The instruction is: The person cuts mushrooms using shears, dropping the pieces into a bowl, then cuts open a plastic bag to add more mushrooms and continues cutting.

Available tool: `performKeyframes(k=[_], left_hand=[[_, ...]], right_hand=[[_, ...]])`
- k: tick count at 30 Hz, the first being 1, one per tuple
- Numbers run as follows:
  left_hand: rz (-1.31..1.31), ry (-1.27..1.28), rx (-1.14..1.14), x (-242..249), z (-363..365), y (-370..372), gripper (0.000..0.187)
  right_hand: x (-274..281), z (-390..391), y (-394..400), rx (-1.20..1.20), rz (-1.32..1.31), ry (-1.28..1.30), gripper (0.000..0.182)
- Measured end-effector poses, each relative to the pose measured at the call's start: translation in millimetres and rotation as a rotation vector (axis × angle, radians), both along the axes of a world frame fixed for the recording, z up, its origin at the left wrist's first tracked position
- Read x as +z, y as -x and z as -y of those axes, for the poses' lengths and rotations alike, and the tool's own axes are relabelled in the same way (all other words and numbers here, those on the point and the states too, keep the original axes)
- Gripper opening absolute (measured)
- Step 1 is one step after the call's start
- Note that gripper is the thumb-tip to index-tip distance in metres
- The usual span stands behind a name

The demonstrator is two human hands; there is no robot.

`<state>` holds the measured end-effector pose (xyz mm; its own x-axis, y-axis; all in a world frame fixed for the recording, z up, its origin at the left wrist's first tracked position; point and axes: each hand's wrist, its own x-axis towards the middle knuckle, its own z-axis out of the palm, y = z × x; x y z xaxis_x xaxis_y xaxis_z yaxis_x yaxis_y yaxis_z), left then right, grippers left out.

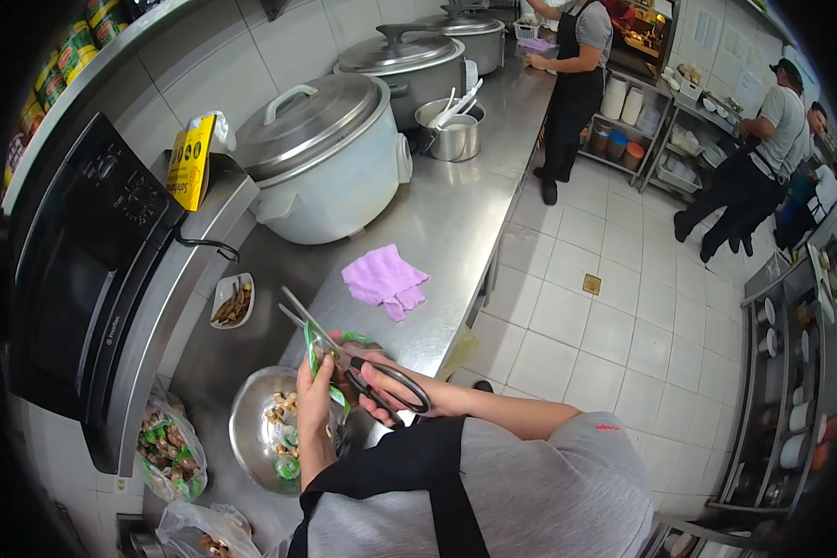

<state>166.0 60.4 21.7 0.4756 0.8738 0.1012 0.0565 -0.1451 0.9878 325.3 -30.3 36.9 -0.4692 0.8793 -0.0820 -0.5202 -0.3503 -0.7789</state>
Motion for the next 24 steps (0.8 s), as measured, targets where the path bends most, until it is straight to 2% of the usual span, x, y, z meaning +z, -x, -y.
performKeyframes(k=[3,4,5,7,9,11,12,18,21,24], left_hand=[[-0.073,0.035,0.041,0,0,-3,0.023],[-0.216,-0.06,0.049,15,6,-7,0.025],[-0.29,-0.178,0.101,9,6,-10,0.026],[-0.342,-0.298,0.14,9,9,-16,0.026],[-0.358,-0.29,0.127,13,16,-18,0.026],[-0.376,-0.283,0.12,14,18,-20,0.026],[-0.382,-0.338,0.114,13,17,-21,0.026],[-0.383,-0.432,0.06,12,15,-26,0.024],[-0.414,-0.452,-0.047,28,15,-25,0.023],[-0.424,-0.491,-0.06,31,13,-28,0.021]], right_hand=[[-17,-8,2,0.051,-0.127,-0.029,0.055],[-13,-7,2,0.019,-0.138,0.024,0.055],[-15,-7,2,0.022,-0.136,0.018,0.055],[-17,-7,1,0.05,-0.276,0.139,0.054],[-18,-4,-4,0.024,-0.243,0.169,0.056],[-22,-3,-6,0.095,-0.491,0.259,0.049],[-20,-2,-8,0.099,-0.526,0.282,0.049],[-15,2,-14,0.089,-0.567,0.266,0.051],[-9,6,-18,0.088,-0.59,0.298,0.053],[-7,8,-20,0.081,-0.599,0.303,0.053]])
